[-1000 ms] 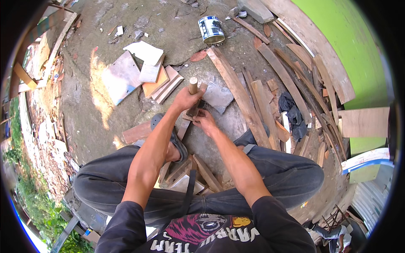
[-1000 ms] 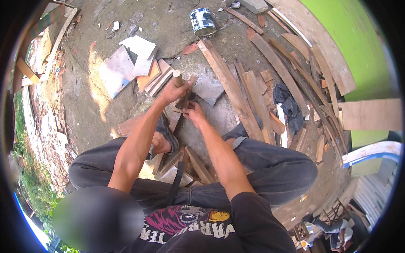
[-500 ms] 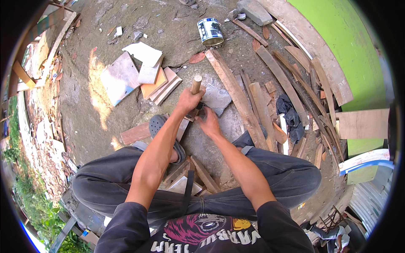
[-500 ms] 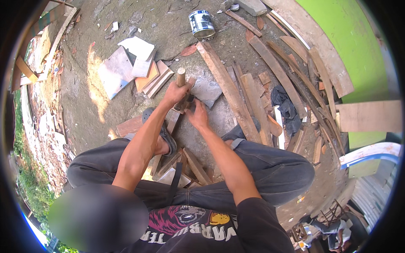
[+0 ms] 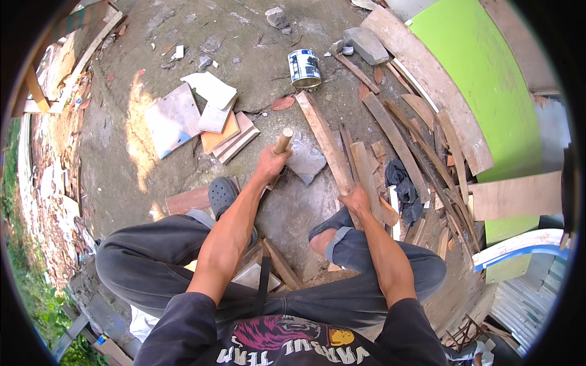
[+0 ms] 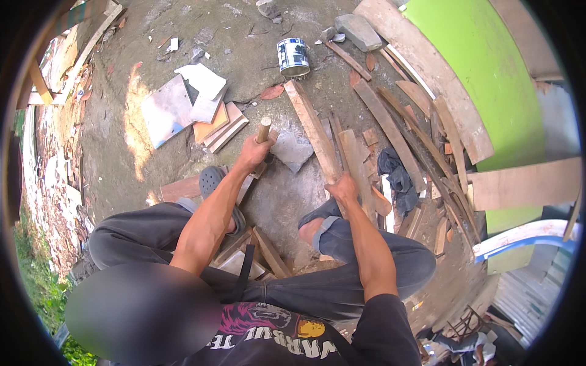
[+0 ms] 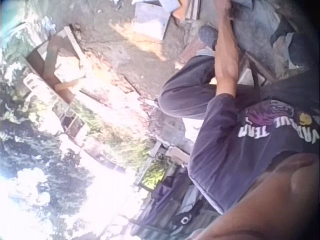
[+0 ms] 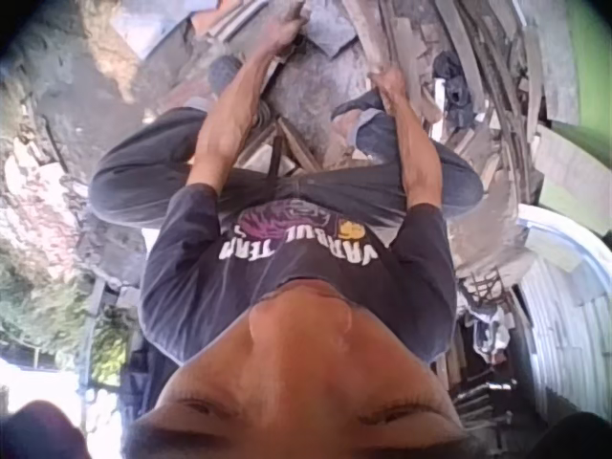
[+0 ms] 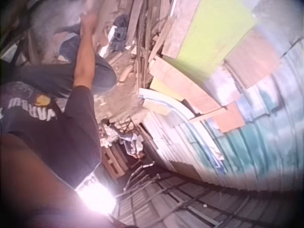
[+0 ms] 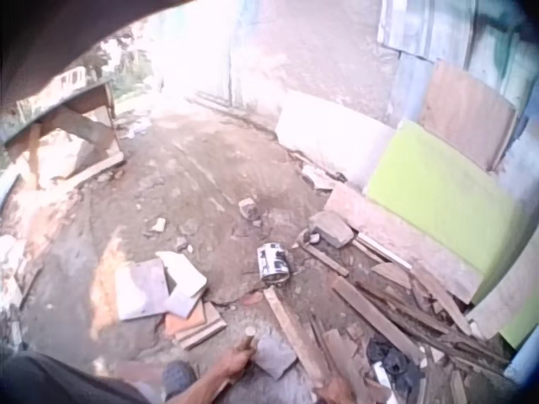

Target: The person sits on the ground and uses a hammer to repeatedly strike a piece of wood, breaking it into smaller pieces. The person picks up the wood, positions it, and strikes it multiple times to split it.

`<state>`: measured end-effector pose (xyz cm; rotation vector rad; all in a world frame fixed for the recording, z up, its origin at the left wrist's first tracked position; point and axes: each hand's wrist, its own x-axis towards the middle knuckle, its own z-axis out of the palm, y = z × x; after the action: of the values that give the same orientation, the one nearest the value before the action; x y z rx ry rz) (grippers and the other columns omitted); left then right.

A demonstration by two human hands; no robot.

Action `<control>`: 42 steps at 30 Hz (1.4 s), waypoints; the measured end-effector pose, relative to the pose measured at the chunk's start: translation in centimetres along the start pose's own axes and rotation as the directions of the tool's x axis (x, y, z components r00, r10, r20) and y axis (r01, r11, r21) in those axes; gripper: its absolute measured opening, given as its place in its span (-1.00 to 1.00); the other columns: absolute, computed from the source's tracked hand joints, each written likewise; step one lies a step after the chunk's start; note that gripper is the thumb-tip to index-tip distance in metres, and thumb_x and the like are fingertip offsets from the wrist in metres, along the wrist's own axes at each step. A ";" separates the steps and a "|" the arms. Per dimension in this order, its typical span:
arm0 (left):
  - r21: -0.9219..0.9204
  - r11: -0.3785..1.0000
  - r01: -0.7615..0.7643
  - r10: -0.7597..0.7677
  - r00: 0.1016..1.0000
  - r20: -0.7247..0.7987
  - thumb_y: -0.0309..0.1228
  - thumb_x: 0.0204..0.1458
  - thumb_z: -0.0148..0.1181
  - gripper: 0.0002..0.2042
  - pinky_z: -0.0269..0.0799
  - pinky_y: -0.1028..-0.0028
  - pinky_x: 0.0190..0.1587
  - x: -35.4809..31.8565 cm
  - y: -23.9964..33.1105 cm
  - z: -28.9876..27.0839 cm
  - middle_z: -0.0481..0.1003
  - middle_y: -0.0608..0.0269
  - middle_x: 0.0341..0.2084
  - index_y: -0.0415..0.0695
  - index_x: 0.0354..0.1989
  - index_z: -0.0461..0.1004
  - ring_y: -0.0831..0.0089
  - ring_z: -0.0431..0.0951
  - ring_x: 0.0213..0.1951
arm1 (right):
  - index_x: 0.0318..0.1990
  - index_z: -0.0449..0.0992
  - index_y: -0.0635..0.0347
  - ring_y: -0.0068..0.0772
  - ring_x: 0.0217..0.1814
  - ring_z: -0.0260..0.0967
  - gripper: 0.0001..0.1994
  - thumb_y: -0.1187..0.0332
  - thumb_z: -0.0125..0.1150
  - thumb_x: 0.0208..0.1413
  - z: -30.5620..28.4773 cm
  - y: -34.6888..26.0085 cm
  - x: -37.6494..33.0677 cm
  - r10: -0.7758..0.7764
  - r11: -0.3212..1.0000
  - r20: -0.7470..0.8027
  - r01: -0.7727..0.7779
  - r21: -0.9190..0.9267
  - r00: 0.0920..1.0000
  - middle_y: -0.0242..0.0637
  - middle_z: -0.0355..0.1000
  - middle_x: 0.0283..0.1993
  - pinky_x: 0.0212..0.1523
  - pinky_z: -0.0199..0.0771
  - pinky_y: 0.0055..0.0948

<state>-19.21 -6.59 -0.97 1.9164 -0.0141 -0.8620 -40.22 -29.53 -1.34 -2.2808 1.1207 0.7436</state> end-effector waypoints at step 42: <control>-0.080 0.993 -0.088 0.101 0.979 0.179 -0.32 0.00 0.26 -0.78 0.34 0.41 -0.28 0.0 -1.9 -0.4 0.43 0.35 -0.50 -0.22 -0.37 0.44 0.54 0.37 -0.41 | 0.11 0.34 0.48 -0.20 -0.16 0.52 -0.31 0.17 0.32 -0.17 -9.0 -7.9 -4.5 -0.594 0.805 0.100 0.590 0.066 0.798 0.13 0.48 -0.11 -0.13 0.58 -0.28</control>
<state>-19.64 -5.31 -2.36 1.7497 -0.1815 -0.9583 -33.82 -28.43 9.65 -2.3286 0.3064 0.5785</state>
